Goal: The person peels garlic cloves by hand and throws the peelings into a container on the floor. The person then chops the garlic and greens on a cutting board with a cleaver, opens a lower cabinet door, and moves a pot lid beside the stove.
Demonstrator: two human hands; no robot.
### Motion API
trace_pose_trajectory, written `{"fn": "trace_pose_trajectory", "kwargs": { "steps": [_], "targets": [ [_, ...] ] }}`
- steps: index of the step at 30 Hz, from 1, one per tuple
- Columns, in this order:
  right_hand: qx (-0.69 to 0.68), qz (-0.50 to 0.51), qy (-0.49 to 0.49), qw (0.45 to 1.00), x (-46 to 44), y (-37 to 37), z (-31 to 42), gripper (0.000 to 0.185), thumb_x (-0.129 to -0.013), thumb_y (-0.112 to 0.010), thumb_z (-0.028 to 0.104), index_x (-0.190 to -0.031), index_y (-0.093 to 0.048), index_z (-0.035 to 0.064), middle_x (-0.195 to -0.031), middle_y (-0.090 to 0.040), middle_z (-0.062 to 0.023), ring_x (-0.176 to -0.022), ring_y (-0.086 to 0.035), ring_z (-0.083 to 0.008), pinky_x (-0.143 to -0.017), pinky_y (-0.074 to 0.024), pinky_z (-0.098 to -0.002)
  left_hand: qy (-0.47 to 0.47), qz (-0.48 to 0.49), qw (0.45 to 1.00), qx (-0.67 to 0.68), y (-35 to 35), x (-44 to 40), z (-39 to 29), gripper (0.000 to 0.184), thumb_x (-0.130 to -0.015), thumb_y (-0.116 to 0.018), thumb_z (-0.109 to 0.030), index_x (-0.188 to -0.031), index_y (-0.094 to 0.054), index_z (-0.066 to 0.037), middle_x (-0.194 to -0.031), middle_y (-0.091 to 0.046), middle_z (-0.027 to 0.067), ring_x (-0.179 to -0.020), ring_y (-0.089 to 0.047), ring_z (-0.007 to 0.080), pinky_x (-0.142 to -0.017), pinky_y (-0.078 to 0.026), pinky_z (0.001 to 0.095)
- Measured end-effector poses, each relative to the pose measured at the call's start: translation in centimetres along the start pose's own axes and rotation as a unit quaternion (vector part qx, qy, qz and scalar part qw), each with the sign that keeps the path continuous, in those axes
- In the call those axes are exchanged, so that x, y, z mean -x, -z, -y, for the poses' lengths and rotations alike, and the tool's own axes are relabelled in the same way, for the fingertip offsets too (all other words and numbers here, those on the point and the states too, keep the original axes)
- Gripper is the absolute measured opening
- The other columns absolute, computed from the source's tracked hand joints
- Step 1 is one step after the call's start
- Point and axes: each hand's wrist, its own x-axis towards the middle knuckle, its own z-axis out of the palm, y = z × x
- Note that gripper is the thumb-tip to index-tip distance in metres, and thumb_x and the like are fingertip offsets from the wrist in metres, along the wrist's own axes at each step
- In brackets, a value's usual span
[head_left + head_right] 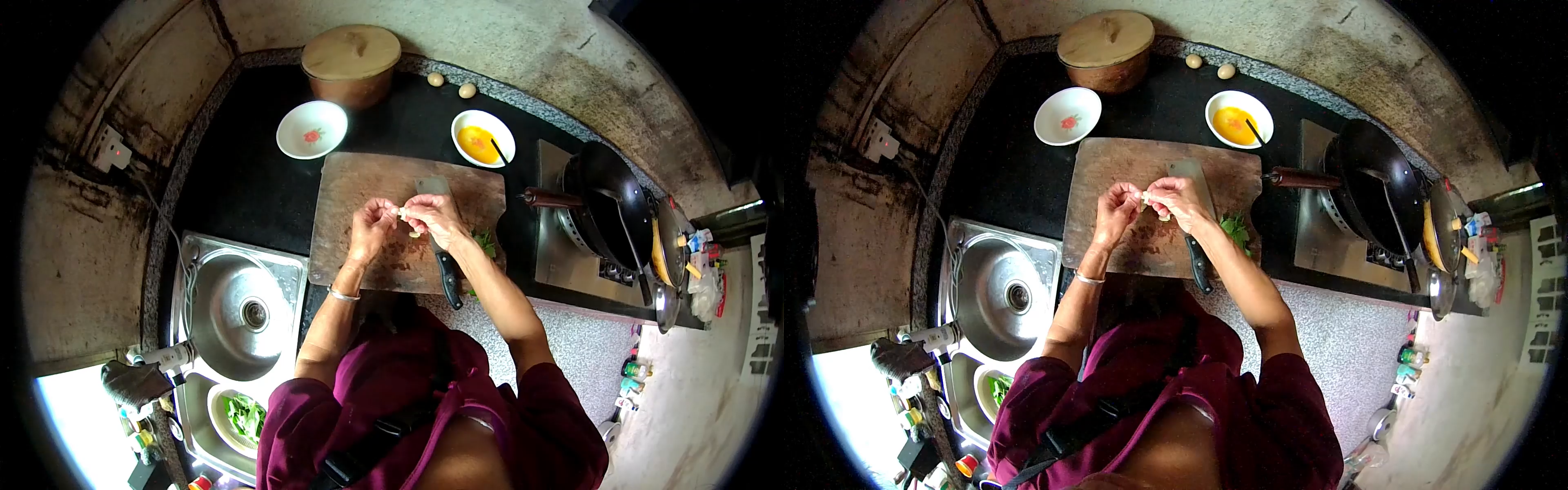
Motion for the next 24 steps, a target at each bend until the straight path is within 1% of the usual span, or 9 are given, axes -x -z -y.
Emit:
{"fn": "trace_pose_trajectory", "kwargs": {
  "steps": [4, 6, 7, 9, 16, 17, 20, 22, 24],
  "targets": [
    [0.015, -0.029, 0.038, 0.999, -0.4, 0.3, -0.7, 0.006, -0.079, -0.063, 0.005, -0.080, -0.061, -0.0004, -0.067, -0.059, -0.0036, -0.051, -0.049, -0.0064, -0.044, -0.0376, -0.0180, 0.009, -0.045, 0.998, -0.033, -0.1, 0.3, 0.1, 0.010, -0.087, -0.058, -0.012, -0.089, -0.059, -0.002, -0.065, -0.053, -0.0038, -0.054, -0.045, 0.0032, -0.048, -0.037, 0.0175],
    [0.045, -0.050, 0.103, 0.992, -0.8, 0.6, -1.4, 0.006, -0.079, -0.064, 0.006, -0.079, -0.063, 0.0001, -0.065, -0.060, -0.0023, -0.051, -0.049, -0.0056, -0.045, -0.0385, -0.0183, 0.006, -0.069, 0.996, -0.053, -0.2, 0.8, -0.2, 0.012, -0.086, -0.060, -0.012, -0.089, -0.061, -0.001, -0.065, -0.055, -0.0031, -0.054, -0.046, 0.0033, -0.048, -0.037, 0.0180],
    [0.044, -0.050, 0.103, 0.992, -0.9, 0.7, -1.6, 0.006, -0.079, -0.064, 0.006, -0.079, -0.063, 0.0001, -0.065, -0.060, -0.0023, -0.051, -0.049, -0.0056, -0.045, -0.0385, -0.0183, 0.006, -0.068, 0.996, -0.053, -0.3, 1.0, -0.2, 0.012, -0.086, -0.060, -0.012, -0.089, -0.061, -0.001, -0.065, -0.055, -0.0031, -0.054, -0.046, 0.0033, -0.048, -0.037, 0.0180],
    [0.181, -0.104, 0.173, 0.962, -0.7, 0.3, -1.6, 0.006, -0.078, -0.064, 0.006, -0.079, -0.065, 0.0009, -0.064, -0.060, -0.0007, -0.053, -0.051, -0.0047, -0.047, -0.0405, -0.0188, 0.005, -0.071, 0.988, -0.134, -0.5, 1.4, -0.1, 0.017, -0.086, -0.060, -0.015, -0.094, -0.063, 0.000, -0.064, -0.055, -0.0022, -0.052, -0.046, 0.0032, -0.045, -0.035, 0.0172],
    [0.253, -0.084, 0.202, 0.943, 0.2, -0.9, -1.3, 0.005, -0.077, -0.064, 0.006, -0.080, -0.066, 0.0031, -0.066, -0.061, 0.0004, -0.057, -0.053, -0.0048, -0.050, -0.0432, -0.0199, 0.026, -0.067, 0.993, -0.093, -1.8, 1.5, -1.0, 0.021, -0.085, -0.062, -0.016, -0.099, -0.063, 0.000, -0.063, -0.055, -0.0027, -0.051, -0.044, 0.0029, -0.044, -0.035, 0.0169],
    [0.204, -0.074, 0.161, 0.963, 0.4, -0.6, -1.3, 0.004, -0.077, -0.064, 0.006, -0.079, -0.066, 0.0027, -0.066, -0.061, 0.0003, -0.057, -0.052, -0.0049, -0.050, -0.0433, -0.0198, 0.026, -0.066, 0.993, -0.093, -1.9, 1.6, -1.2, 0.021, -0.085, -0.062, -0.016, -0.099, -0.063, 0.000, -0.063, -0.055, -0.0027, -0.051, -0.044, 0.0029, -0.044, -0.035, 0.0169],
    [0.192, -0.038, 0.105, 0.975, 0.7, -0.1, -0.1, 0.004, -0.076, -0.063, 0.005, -0.078, -0.066, 0.0026, -0.066, -0.060, 0.0001, -0.056, -0.052, -0.0052, -0.050, -0.0435, -0.0197, 0.030, -0.039, 0.996, -0.072, -1.5, 1.6, -1.3, 0.020, -0.085, -0.061, -0.017, -0.096, -0.063, -0.001, -0.062, -0.054, -0.0031, -0.050, -0.042, 0.0028, -0.043, -0.034, 0.0170],
    [0.196, -0.025, 0.111, 0.974, 0.6, 0.3, 0.2, 0.003, -0.076, -0.063, 0.004, -0.077, -0.065, 0.0018, -0.065, -0.060, -0.0005, -0.054, -0.050, -0.0046, -0.048, -0.0406, -0.0186, 0.043, 0.006, 0.998, -0.036, -1.0, 1.2, -0.9, 0.018, -0.086, -0.060, -0.018, -0.091, -0.063, -0.002, -0.062, -0.053, -0.0032, -0.049, -0.041, 0.0027, -0.043, -0.032, 0.0170],
    [0.109, 0.025, 0.058, 0.992, 0.3, 1.1, 0.1, 0.004, -0.076, -0.064, 0.006, -0.074, -0.065, 0.0030, -0.063, -0.059, -0.0004, -0.053, -0.049, -0.0050, -0.045, -0.0375, -0.0176, 0.040, 0.018, 0.998, -0.043, -0.8, 1.0, -0.7, 0.018, -0.087, -0.060, -0.019, -0.090, -0.063, -0.002, -0.062, -0.053, -0.0033, -0.048, -0.040, 0.0026, -0.042, -0.031, 0.0171]
  ]
}}
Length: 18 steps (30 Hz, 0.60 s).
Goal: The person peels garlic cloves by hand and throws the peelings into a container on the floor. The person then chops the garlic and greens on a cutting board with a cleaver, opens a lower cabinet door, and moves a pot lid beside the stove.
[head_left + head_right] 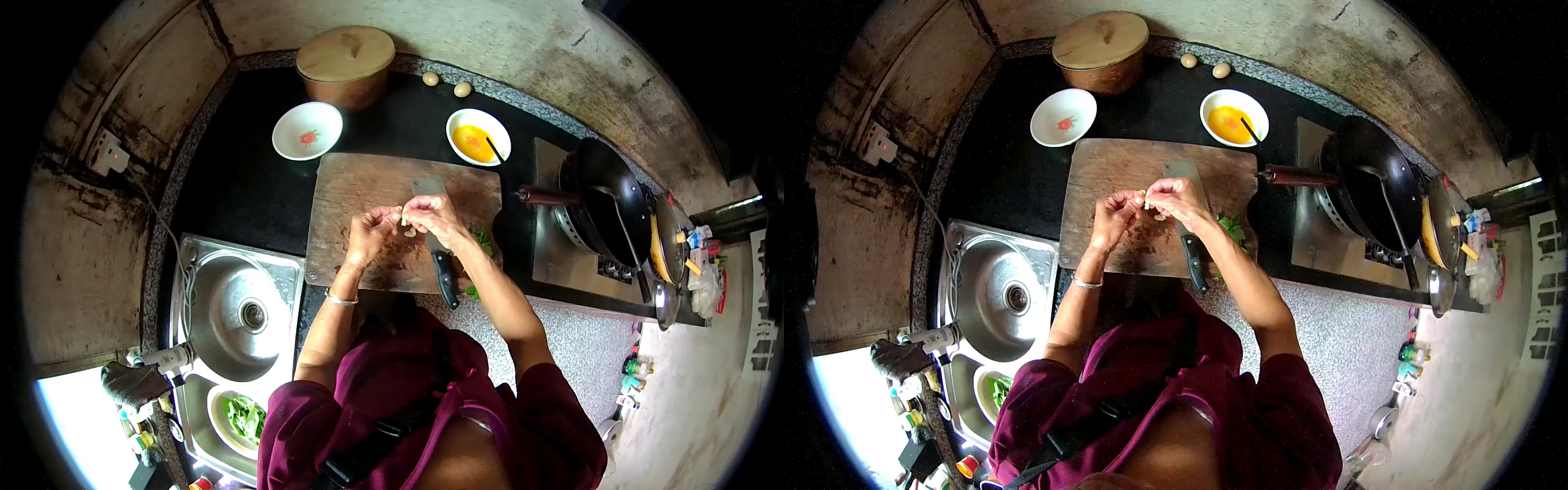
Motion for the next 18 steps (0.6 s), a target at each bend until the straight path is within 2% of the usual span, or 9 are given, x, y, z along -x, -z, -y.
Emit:
{"fn": "trace_pose_trajectory", "kwargs": {
  "steps": [2, 4, 8, 9, 13, 16, 18],
  "targets": [
    [-0.026, 0.005, -0.021, 0.999, -0.1, 0.5, -0.4, 0.004, -0.077, -0.063, 0.005, -0.074, -0.063, 0.0024, -0.064, -0.058, -0.0008, -0.053, -0.047, -0.0043, -0.044, -0.0342, -0.0165, -0.004, 0.010, 1.000, -0.007, 0.0, -0.2, 0.0, 0.018, -0.087, -0.059, -0.019, -0.088, -0.063, -0.002, -0.062, -0.052, -0.0035, -0.048, -0.040, 0.0026, -0.042, -0.030, 0.0172],
    [-0.133, 0.017, -0.051, 0.990, 0.1, 0.9, -0.2, 0.004, -0.079, -0.060, 0.004, -0.076, -0.060, 0.0016, -0.066, -0.057, -0.0012, -0.053, -0.046, -0.0045, -0.043, -0.0330, -0.0169, -0.013, 0.005, 0.998, -0.056, -0.1, -0.1, -0.3, 0.019, -0.088, -0.058, -0.019, -0.087, -0.063, -0.001, -0.061, -0.051, -0.0040, -0.048, -0.039, 0.0030, -0.042, -0.030, 0.0177],
    [-0.190, -0.010, -0.045, 0.981, -0.3, 1.5, -0.7, 0.004, -0.080, -0.059, 0.004, -0.077, -0.059, 0.0012, -0.065, -0.055, -0.0014, -0.053, -0.046, -0.0047, -0.043, -0.0316, -0.0154, 0.005, 0.022, 0.998, -0.057, 0.6, -0.9, 1.5, 0.018, -0.087, -0.059, -0.018, -0.087, -0.062, 0.000, -0.061, -0.051, -0.0040, -0.049, -0.039, 0.0031, -0.043, -0.031, 0.0185],
    [-0.208, -0.023, -0.043, 0.977, -0.4, 1.7, -0.9, 0.004, -0.080, -0.060, 0.005, -0.078, -0.059, 0.0012, -0.066, -0.056, -0.0024, -0.053, -0.047, -0.0049, -0.043, -0.0321, -0.0154, -0.015, 0.017, 0.994, -0.105, 0.7, -1.0, 1.9, 0.016, -0.086, -0.060, -0.016, -0.087, -0.062, 0.000, -0.061, -0.052, -0.0038, -0.050, -0.040, 0.0030, -0.044, -0.032, 0.0187],
    [-0.141, -0.035, -0.023, 0.989, -0.7, 2.1, -1.3, 0.006, -0.079, -0.062, 0.007, -0.080, -0.060, 0.0012, -0.067, -0.057, -0.0026, -0.054, -0.047, -0.0049, -0.044, -0.0330, -0.0158, -0.060, -0.010, 0.974, -0.219, 0.7, -1.3, 2.5, 0.012, -0.084, -0.063, -0.011, -0.086, -0.063, 0.000, -0.064, -0.054, -0.0035, -0.054, -0.043, 0.0025, -0.047, -0.035, 0.0188],
    [-0.094, -0.044, -0.011, 0.995, -0.9, 1.9, -1.7, 0.008, -0.078, -0.065, 0.007, -0.083, -0.062, 0.0015, -0.069, -0.058, -0.0019, -0.054, -0.046, -0.0039, -0.044, -0.0330, -0.0159, -0.058, -0.042, 0.978, -0.195, 0.2, -1.3, 1.8, 0.010, -0.083, -0.064, -0.010, -0.086, -0.063, 0.000, -0.064, -0.055, -0.0039, -0.055, -0.044, 0.0024, -0.047, -0.036, 0.0187],
    [-0.046, -0.070, 0.008, 0.996, -1.0, 1.7, -2.0, 0.009, -0.078, -0.066, 0.008, -0.083, -0.064, 0.0014, -0.070, -0.059, -0.0011, -0.057, -0.048, -0.0036, -0.047, -0.0361, -0.0167, -0.055, -0.028, 0.987, -0.151, 0.0, -1.2, 1.5, 0.010, -0.083, -0.063, -0.010, -0.085, -0.063, 0.000, -0.064, -0.055, -0.0039, -0.055, -0.044, 0.0024, -0.047, -0.036, 0.0187]
  ]
}}
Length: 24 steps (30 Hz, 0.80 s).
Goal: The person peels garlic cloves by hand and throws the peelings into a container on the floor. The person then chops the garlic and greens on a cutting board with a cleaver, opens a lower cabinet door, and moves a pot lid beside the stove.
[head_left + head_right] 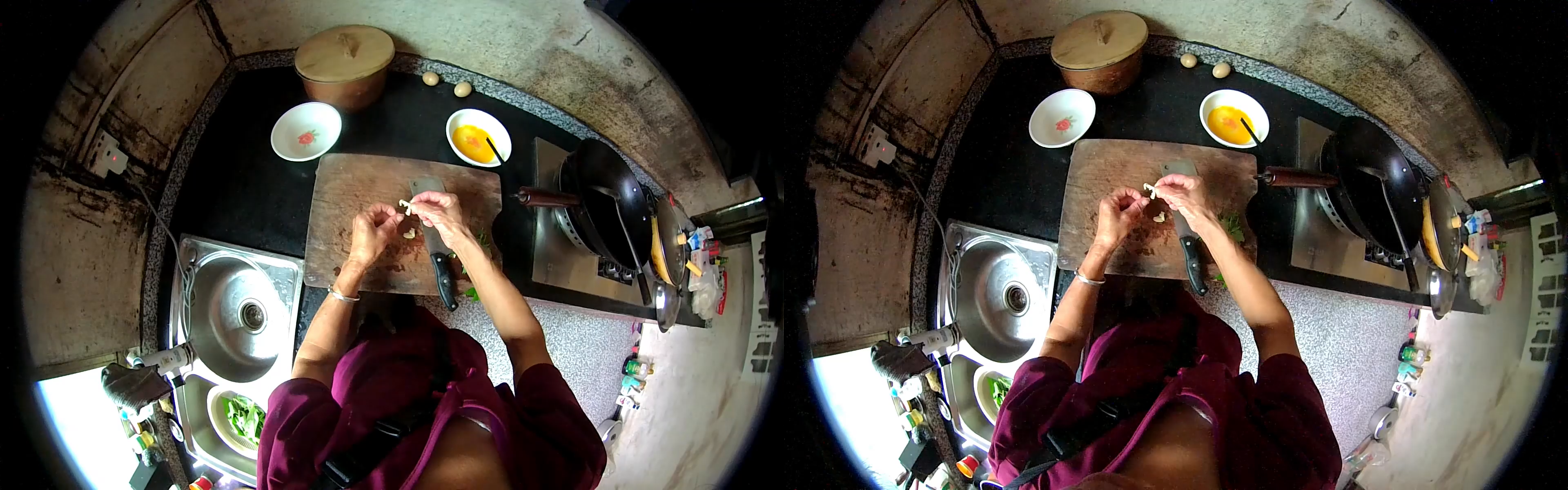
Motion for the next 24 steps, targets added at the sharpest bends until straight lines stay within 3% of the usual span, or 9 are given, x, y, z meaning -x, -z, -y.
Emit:
{"fn": "trace_pose_trajectory", "kwargs": {
  "steps": [4, 6, 7, 10, 13, 15, 18, 24],
  "targets": [
    [0.027, -0.019, 0.042, 0.999, 0.0, -0.7, -0.5, 0.009, -0.077, -0.067, 0.008, -0.084, -0.065, 0.0018, -0.071, -0.060, 0.0004, -0.060, -0.050, -0.0040, -0.049, -0.0393, -0.0185, 0.023, 0.015, 0.995, 0.098, -0.3, -0.1, -0.3, 0.012, -0.085, -0.062, -0.014, -0.083, -0.062, -0.002, -0.064, -0.055, -0.0036, -0.052, -0.043, 0.0025, -0.044, -0.033, 0.0180],
    [0.061, -0.041, 0.131, 0.989, -0.7, -0.8, -2.2, 0.010, -0.077, -0.067, 0.009, -0.084, -0.066, 0.0022, -0.070, -0.059, 0.0022, -0.061, -0.051, -0.0046, -0.052, -0.0413, -0.0195, 0.069, 0.033, 0.989, 0.128, 0.0, 0.0, -0.9, 0.013, -0.086, -0.061, -0.016, -0.082, -0.062, -0.003, -0.063, -0.055, -0.0038, -0.051, -0.043, 0.0026, -0.043, -0.032, 0.0176],
    [0.061, -0.041, 0.130, 0.989, -0.7, -0.8, -2.5, 0.010, -0.077, -0.067, 0.009, -0.084, -0.066, 0.0022, -0.070, -0.059, 0.0022, -0.061, -0.051, -0.0046, -0.052, -0.0413, -0.0195, 0.115, 0.050, 0.979, 0.159, 0.1, 0.1, -1.2, 0.015, -0.086, -0.060, -0.018, -0.081, -0.063, -0.005, -0.062, -0.054, -0.0039, -0.050, -0.042, 0.0028, -0.043, -0.030, 0.0173],
    [0.085, -0.055, 0.136, 0.985, -0.7, -1.0, -3.0, 0.011, -0.077, -0.068, 0.011, -0.084, -0.066, 0.0027, -0.068, -0.059, 0.0035, -0.059, -0.050, -0.0041, -0.051, -0.0399, -0.0192, 0.124, 0.042, 0.972, 0.196, 0.0, -0.3, -0.3, 0.017, -0.084, -0.063, -0.021, -0.087, -0.064, -0.004, -0.060, -0.055, -0.0033, -0.046, -0.042, 0.0034, -0.042, -0.032, 0.0170],
    [0.092, -0.059, 0.120, 0.987, -0.3, -1.2, -2.1, 0.011, -0.075, -0.068, 0.010, -0.083, -0.066, 0.0026, -0.067, -0.058, 0.0027, -0.058, -0.049, -0.0042, -0.049, -0.0391, -0.0188, 0.110, 0.030, 0.970, 0.214, 0.1, -0.2, -0.2, 0.016, -0.084, -0.063, -0.020, -0.086, -0.064, -0.005, -0.060, -0.055, -0.0030, -0.047, -0.043, 0.0031, -0.042, -0.032, 0.0168],
    [-0.047, -0.033, 0.001, 0.998, 0.3, -1.3, -1.0, 0.008, -0.074, -0.067, 0.005, -0.081, -0.064, 0.0021, -0.065, -0.057, 0.0018, -0.055, -0.048, -0.0044, -0.046, -0.0367, -0.0182, 0.101, 0.038, 0.967, 0.230, 0.0, -0.1, -0.2, 0.015, -0.085, -0.062, -0.020, -0.087, -0.064, -0.005, -0.061, -0.055, -0.0029, -0.047, -0.043, 0.0032, -0.042, -0.032, 0.0166],
    [-0.151, -0.010, -0.037, 0.988, 0.7, -1.6, -0.7, 0.006, -0.074, -0.064, 0.001, -0.079, -0.062, 0.0024, -0.066, -0.057, 0.0006, -0.053, -0.048, -0.0050, -0.044, -0.0348, -0.0175, 0.096, 0.052, 0.954, 0.280, -0.1, 0.1, 0.1, 0.013, -0.085, -0.062, -0.018, -0.088, -0.063, -0.005, -0.062, -0.056, -0.0025, -0.048, -0.044, 0.0034, -0.042, -0.032, 0.0163],
    [-0.198, 0.001, -0.065, 0.978, 1.3, -2.1, 0.1, 0.003, -0.078, -0.061, -0.001, -0.080, -0.060, 0.0014, -0.068, -0.057, -0.0025, -0.055, -0.047, -0.0060, -0.045, -0.0338, -0.0174, 0.109, 0.035, 0.945, 0.306, -0.5, 0.2, 0.0, 0.011, -0.087, -0.058, -0.017, -0.085, -0.061, -0.007, -0.063, -0.054, -0.0023, -0.049, -0.042, 0.0045, -0.042, -0.030, 0.0175]
  ]
}}
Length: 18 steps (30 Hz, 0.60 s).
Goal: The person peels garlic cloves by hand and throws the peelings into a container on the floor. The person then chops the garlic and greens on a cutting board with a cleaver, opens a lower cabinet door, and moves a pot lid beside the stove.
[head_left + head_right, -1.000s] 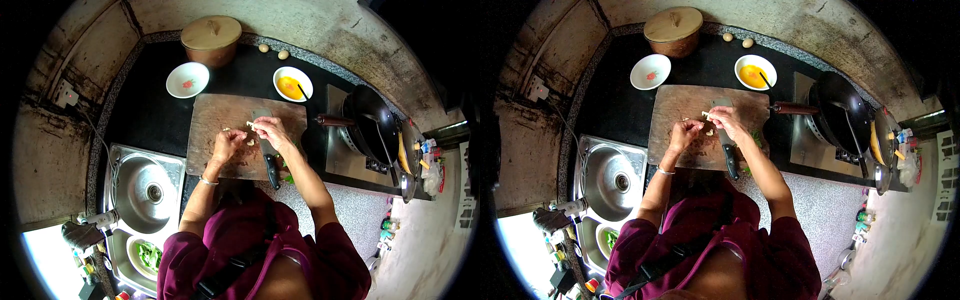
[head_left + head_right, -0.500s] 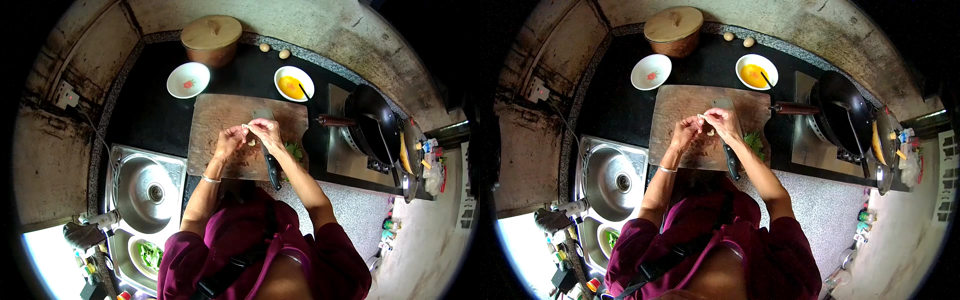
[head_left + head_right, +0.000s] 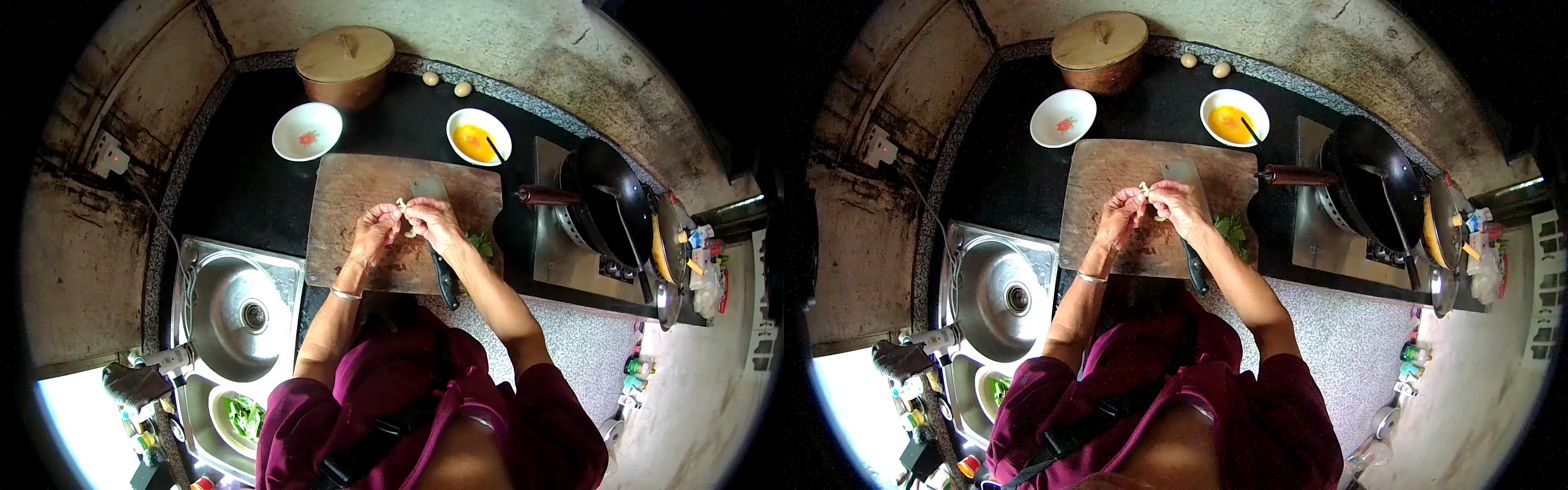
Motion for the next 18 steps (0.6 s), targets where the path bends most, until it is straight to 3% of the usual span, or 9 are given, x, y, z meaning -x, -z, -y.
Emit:
{"fn": "trace_pose_trajectory", "kwargs": {
  "steps": [7, 15, 18],
  "targets": [
    [0.021, 0.005, 0.021, 1.000, 0.1, -0.1, 0.1, 0.002, -0.078, -0.061, -0.001, -0.080, -0.061, 0.0006, -0.068, -0.057, -0.0024, -0.055, -0.047, -0.0058, -0.045, -0.0345, -0.0176, -0.029, -0.012, 0.996, -0.085, -0.1, 0.7, -0.4, 0.014, -0.088, -0.057, -0.018, -0.085, -0.061, -0.005, -0.062, -0.054, -0.0022, -0.048, -0.040, 0.0035, -0.042, -0.028, 0.0168],
    [0.217, -0.041, 0.089, 0.971, 0.8, -1.0, 0.4, 0.004, -0.077, -0.063, 0.003, -0.080, -0.063, 0.0013, -0.066, -0.056, 0.0019, -0.051, -0.044, -0.0020, -0.046, -0.0336, -0.0158, -0.029, 0.008, 0.981, -0.192, -1.4, 2.2, -3.0, 0.016, -0.088, -0.058, -0.019, -0.086, -0.062, -0.003, -0.061, -0.053, -0.0023, -0.048, -0.042, 0.0036, -0.042, -0.032, 0.0180],
    [0.216, -0.023, 0.078, 0.973, 1.1, -1.3, 0.9, 0.004, -0.076, -0.063, 0.003, -0.080, -0.063, 0.0015, -0.067, -0.056, 0.0027, -0.051, -0.043, -0.0015, -0.045, -0.0331, -0.0157, -0.046, -0.014, 0.975, -0.219, -1.5, 2.2, -3.1, 0.018, -0.087, -0.059, -0.020, -0.085, -0.062, -0.003, -0.060, -0.053, -0.0029, -0.049, -0.043, 0.0036, -0.043, -0.034, 0.0183]
  ]
}}
